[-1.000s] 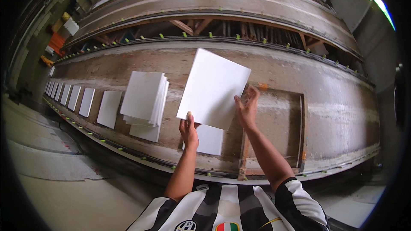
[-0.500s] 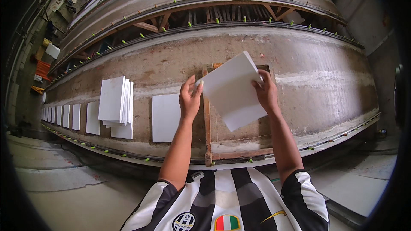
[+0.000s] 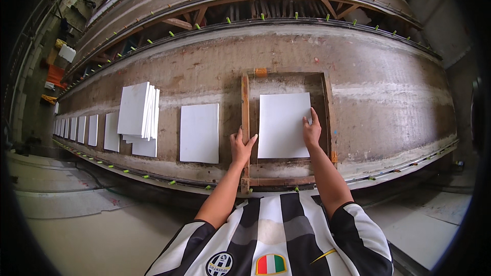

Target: The person picks up stacks of white rectangular tiles from a conveyor belt and places them into wooden frames. The person repeats this process, moving tiles from the belt to the frames and stacking them neatly.

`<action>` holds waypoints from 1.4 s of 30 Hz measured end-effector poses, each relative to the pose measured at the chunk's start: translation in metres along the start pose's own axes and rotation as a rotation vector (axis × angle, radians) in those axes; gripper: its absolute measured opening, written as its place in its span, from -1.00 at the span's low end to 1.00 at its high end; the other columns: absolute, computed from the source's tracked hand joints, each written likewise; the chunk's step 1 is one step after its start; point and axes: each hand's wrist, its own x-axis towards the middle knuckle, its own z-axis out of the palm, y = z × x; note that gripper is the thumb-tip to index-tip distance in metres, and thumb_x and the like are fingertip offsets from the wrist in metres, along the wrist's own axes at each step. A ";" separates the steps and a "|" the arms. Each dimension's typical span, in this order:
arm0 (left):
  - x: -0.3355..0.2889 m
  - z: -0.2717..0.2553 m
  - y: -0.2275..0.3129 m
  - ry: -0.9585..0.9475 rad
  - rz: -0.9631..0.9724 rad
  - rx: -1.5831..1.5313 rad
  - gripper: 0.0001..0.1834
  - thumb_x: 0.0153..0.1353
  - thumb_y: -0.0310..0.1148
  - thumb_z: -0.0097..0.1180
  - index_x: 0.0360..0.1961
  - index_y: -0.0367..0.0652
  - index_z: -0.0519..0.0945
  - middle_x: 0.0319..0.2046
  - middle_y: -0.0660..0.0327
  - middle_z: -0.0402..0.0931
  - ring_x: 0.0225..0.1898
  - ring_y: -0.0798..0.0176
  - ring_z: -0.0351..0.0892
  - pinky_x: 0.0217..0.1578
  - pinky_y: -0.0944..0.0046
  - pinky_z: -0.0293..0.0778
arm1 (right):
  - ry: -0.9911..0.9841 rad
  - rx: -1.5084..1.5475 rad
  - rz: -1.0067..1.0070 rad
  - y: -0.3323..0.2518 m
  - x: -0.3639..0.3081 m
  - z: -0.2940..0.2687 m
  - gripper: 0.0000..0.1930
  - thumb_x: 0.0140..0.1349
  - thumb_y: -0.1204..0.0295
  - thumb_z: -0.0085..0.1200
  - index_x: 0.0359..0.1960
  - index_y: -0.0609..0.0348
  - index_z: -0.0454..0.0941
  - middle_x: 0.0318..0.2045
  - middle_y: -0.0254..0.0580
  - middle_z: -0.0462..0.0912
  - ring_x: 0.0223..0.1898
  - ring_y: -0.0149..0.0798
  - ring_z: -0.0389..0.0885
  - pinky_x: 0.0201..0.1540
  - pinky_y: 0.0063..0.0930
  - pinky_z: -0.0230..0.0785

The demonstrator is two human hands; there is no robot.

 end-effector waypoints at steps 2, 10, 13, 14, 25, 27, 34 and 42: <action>-0.001 -0.003 0.003 -0.011 0.008 0.021 -0.05 0.16 0.06 0.41 0.44 -0.21 0.29 0.05 -0.09 0.29 0.09 -0.16 0.43 0.10 -0.05 0.47 | -0.006 -0.028 -0.022 0.000 0.000 0.000 -0.43 0.39 0.29 0.15 0.43 -0.17 0.34 0.17 0.17 0.60 0.19 0.19 0.57 0.23 -0.11 0.39; -0.002 -0.001 0.004 -0.030 -0.037 0.032 0.05 0.07 0.00 0.50 0.49 -0.15 0.23 0.07 -0.05 0.25 0.10 -0.10 0.41 0.11 -0.03 0.48 | -0.032 -0.054 0.032 -0.004 -0.006 -0.002 -0.43 0.40 0.30 0.16 0.43 -0.18 0.35 0.20 0.10 0.60 0.19 0.11 0.59 0.20 -0.18 0.40; -0.002 -0.001 0.005 -0.033 -0.040 0.025 0.05 0.06 -0.02 0.51 0.49 -0.14 0.23 0.07 -0.04 0.25 0.11 -0.09 0.40 0.12 -0.01 0.48 | -0.015 -0.060 0.019 -0.003 -0.009 -0.001 -0.42 0.39 0.29 0.16 0.44 -0.19 0.34 0.16 0.13 0.62 0.17 0.14 0.60 0.19 -0.15 0.41; -0.002 -0.001 0.005 -0.032 -0.039 0.028 0.06 0.06 -0.03 0.52 0.49 -0.14 0.22 0.07 -0.03 0.25 0.12 -0.08 0.40 0.12 -0.01 0.48 | -0.024 -0.063 0.031 -0.004 -0.009 -0.002 -0.43 0.40 0.28 0.15 0.44 -0.19 0.34 0.14 0.15 0.62 0.18 0.16 0.59 0.21 -0.13 0.40; -0.001 0.000 0.003 -0.014 -0.034 0.040 0.05 0.05 -0.04 0.52 0.49 -0.16 0.24 0.04 -0.01 0.25 0.08 -0.05 0.40 0.10 0.00 0.48 | -0.025 -0.065 0.029 -0.001 -0.012 -0.001 -0.42 0.39 0.28 0.15 0.44 -0.21 0.34 0.12 0.18 0.63 0.17 0.18 0.59 0.21 -0.10 0.40; -0.001 0.000 0.002 -0.008 -0.029 0.039 0.04 0.05 -0.04 0.52 0.49 -0.15 0.25 0.04 0.00 0.25 0.08 -0.05 0.40 0.10 0.00 0.48 | -0.037 -0.073 0.045 -0.002 -0.013 -0.002 -0.42 0.39 0.28 0.15 0.43 -0.22 0.35 0.12 0.18 0.63 0.16 0.18 0.59 0.21 -0.10 0.40; -0.002 0.000 0.004 -0.004 -0.023 0.042 0.02 0.06 -0.05 0.52 0.48 -0.09 0.26 0.05 -0.01 0.26 0.08 -0.06 0.41 0.09 0.00 0.49 | -0.017 -0.090 0.012 0.003 -0.014 0.000 -0.42 0.40 0.25 0.14 0.44 -0.23 0.33 0.10 0.18 0.64 0.14 0.19 0.60 0.19 -0.10 0.41; -0.004 -0.003 0.013 0.018 -0.043 0.006 -0.02 0.10 -0.01 0.47 0.42 -0.29 0.30 0.12 -0.13 0.32 0.18 -0.17 0.39 0.17 -0.07 0.42 | 0.024 -0.259 0.008 0.000 -0.020 0.005 -0.43 0.39 0.21 0.15 0.43 -0.16 0.36 -0.02 0.06 0.59 0.04 0.12 0.58 0.13 -0.08 0.42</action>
